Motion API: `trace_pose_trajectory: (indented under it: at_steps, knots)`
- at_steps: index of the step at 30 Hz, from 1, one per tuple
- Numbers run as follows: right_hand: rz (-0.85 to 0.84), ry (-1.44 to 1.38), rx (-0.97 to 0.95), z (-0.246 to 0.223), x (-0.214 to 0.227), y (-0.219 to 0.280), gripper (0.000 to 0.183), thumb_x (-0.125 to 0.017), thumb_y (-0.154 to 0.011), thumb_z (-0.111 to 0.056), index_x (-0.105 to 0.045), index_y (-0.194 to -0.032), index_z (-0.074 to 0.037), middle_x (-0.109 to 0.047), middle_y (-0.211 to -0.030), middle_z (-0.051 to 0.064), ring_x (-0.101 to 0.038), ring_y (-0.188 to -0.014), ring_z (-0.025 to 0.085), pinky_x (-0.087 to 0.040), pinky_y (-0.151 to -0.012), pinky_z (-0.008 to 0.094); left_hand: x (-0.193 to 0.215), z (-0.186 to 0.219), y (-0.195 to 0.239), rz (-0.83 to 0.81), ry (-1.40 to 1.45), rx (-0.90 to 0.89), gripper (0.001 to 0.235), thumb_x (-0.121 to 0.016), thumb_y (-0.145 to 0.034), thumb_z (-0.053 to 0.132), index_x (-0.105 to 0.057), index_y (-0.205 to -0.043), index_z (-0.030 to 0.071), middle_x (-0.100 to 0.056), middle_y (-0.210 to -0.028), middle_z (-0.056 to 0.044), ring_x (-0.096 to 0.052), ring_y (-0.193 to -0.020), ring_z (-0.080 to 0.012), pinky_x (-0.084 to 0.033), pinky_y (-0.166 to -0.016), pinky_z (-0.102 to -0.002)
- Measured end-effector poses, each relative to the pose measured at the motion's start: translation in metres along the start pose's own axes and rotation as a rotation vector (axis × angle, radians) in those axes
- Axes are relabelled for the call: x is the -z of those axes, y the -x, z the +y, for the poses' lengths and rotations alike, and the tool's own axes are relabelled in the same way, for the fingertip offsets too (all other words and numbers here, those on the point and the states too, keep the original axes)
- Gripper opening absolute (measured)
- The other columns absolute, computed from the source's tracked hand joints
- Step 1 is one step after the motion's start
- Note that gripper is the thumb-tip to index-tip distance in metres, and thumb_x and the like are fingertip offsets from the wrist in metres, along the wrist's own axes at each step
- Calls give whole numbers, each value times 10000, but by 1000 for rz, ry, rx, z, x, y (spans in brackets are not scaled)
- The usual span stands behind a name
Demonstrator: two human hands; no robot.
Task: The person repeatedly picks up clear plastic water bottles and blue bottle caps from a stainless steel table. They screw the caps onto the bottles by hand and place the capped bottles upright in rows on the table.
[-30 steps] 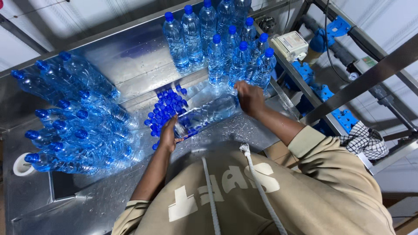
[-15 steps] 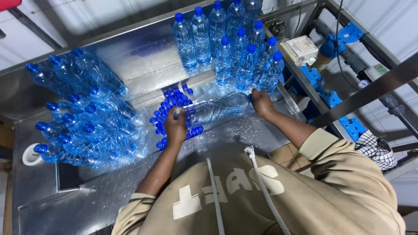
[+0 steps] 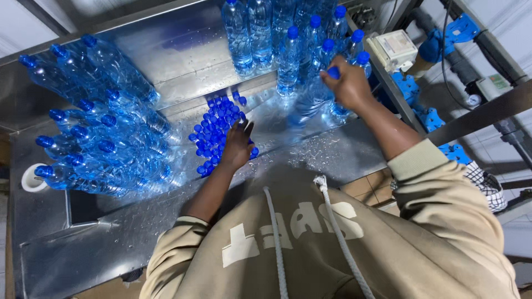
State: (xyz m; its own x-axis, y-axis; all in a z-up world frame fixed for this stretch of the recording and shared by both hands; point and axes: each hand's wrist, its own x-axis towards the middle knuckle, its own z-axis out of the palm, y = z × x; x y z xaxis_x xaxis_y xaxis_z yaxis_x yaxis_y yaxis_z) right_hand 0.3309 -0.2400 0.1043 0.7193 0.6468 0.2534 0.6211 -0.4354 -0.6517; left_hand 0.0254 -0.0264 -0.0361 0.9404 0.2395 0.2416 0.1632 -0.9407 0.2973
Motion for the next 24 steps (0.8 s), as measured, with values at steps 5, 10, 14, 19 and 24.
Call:
trace_pose_trajectory:
  at_steps: [5, 10, 14, 19, 24]
  knots:
    - [-149, 395, -16, 5, -10, -10, 356, -762, -1085, -413, -710, -1315, -146, -818, -1070, 293, -785, -1089, 503, -623, -936, 599, -24, -41, 29, -35, 19, -40, 520, -527, -1084, 326, -573, -1573, 157, -565, -1638, -167, -453, -1555, -345, -246, -1340, -465]
    - [-17, 657, 66, 33, 5, -25, 393, -814, -1075, -479, -726, -1172, -109, -783, -955, 251, -750, -842, 532, -554, -651, 622, -38, -63, 59, -7, 368, 275, 357, -755, -936, 56, -871, -1238, 208, -721, -1480, -66, -676, -1324, -250, -553, -1097, -316]
    - [17, 1345, 69, 27, -20, -24, 703, -611, -994, -850, -776, -1348, -265, -711, -1350, 154, -589, -1222, 345, -497, -870, 438, -44, -76, 76, 174, 538, 434, 239, -834, -735, -19, -899, -914, 125, -872, -994, 26, -795, -1023, -79, -630, -920, -197]
    - [-515, 505, 227, -53, -145, 37, 359, -716, -1018, -232, -819, -1284, -15, -762, -1198, 313, -710, -1165, 537, -555, -984, 581, -12, -79, 94, 112, 2, 444, 404, -891, -865, 494, -848, -1250, 380, -809, -1254, 64, -699, -1293, -176, -534, -1166, -334]
    - [-945, -72, 607, -76, -226, 71, 484, -470, -1099, -260, -736, -1394, 17, -745, -1377, 316, -599, -1386, 581, -446, -1196, 645, 48, -80, 109, 559, -33, 674, 443, -892, -913, 304, -747, -1309, 166, -710, -1250, -73, -680, -1235, -307, -545, -1116, -444]
